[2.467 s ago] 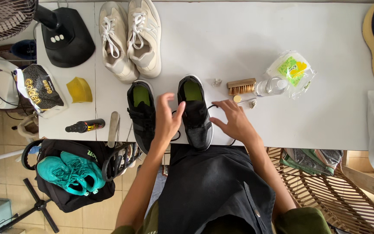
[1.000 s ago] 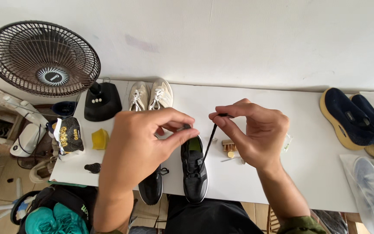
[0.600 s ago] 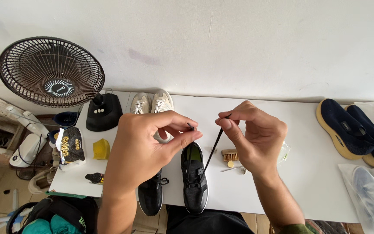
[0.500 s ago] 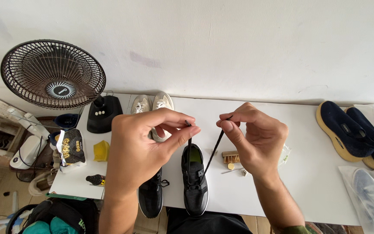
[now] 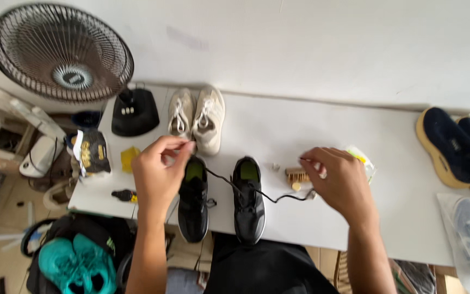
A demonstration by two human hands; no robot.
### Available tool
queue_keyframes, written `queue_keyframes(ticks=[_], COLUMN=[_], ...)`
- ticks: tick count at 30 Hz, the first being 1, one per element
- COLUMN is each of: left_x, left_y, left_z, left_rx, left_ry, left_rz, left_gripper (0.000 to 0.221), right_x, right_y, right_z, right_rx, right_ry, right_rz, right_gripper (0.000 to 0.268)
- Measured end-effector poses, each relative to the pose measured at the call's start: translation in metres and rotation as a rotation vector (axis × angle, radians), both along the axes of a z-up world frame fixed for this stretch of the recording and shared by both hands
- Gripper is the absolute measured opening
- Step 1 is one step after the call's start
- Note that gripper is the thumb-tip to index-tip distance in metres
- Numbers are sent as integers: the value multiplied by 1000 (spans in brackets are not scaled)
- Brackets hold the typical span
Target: The person laces two black dress shoes by threading a black lace through the eyelets and tying a knot at the top.
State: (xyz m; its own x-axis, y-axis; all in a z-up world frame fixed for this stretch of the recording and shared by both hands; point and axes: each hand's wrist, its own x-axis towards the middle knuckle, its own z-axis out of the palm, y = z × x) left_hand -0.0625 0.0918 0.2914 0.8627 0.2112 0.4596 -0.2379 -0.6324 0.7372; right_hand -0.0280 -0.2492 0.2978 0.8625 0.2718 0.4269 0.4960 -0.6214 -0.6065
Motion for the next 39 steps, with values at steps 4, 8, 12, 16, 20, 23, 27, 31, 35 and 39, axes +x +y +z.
queue_keyframes(ticks=[4, 8, 12, 16, 20, 23, 27, 31, 35, 39], left_x=[-32, -84, -90, -80, -77, -76, -77, -78, -78, -76], left_y=[19, -26, -65, -66, -61, -59, -57, -59, -60, -59], left_z=[-123, -248, -270, -281, -293, -296, -296, -296, -297, -293], left_rx=[182, -21, -40, 89, 154, 121, 109, 58, 8, 23], left_ry=[350, 466, 547, 440, 433, 461, 497, 515, 522, 538], left_rz=[196, -171, -311, -299, -342, -346, -342, -334, -329, -332], left_gripper=[19, 64, 76, 70, 47, 40, 41, 45, 45, 45], right_x=[-5, -32, -57, -65, -64, -59, -55, -54, -60, -52], right_y=[-21, 13, 56, 67, 65, 68, 70, 65, 65, 51], right_z=[-98, -197, -268, -323, -340, -337, -317, -310, -303, -285], right_rx=[-639, -223, -337, -440, -443, -468, -472, -443, -379, -144], right_ry=[611, 675, 435, 96, -83, -161, -198, -170, -53, 180], right_rz=[-139, 226, 342, 245, 196, 198, 156, 112, 85, 167], right_gripper=[23, 30, 24, 12, 10, 8, 10, 7, 4, 8])
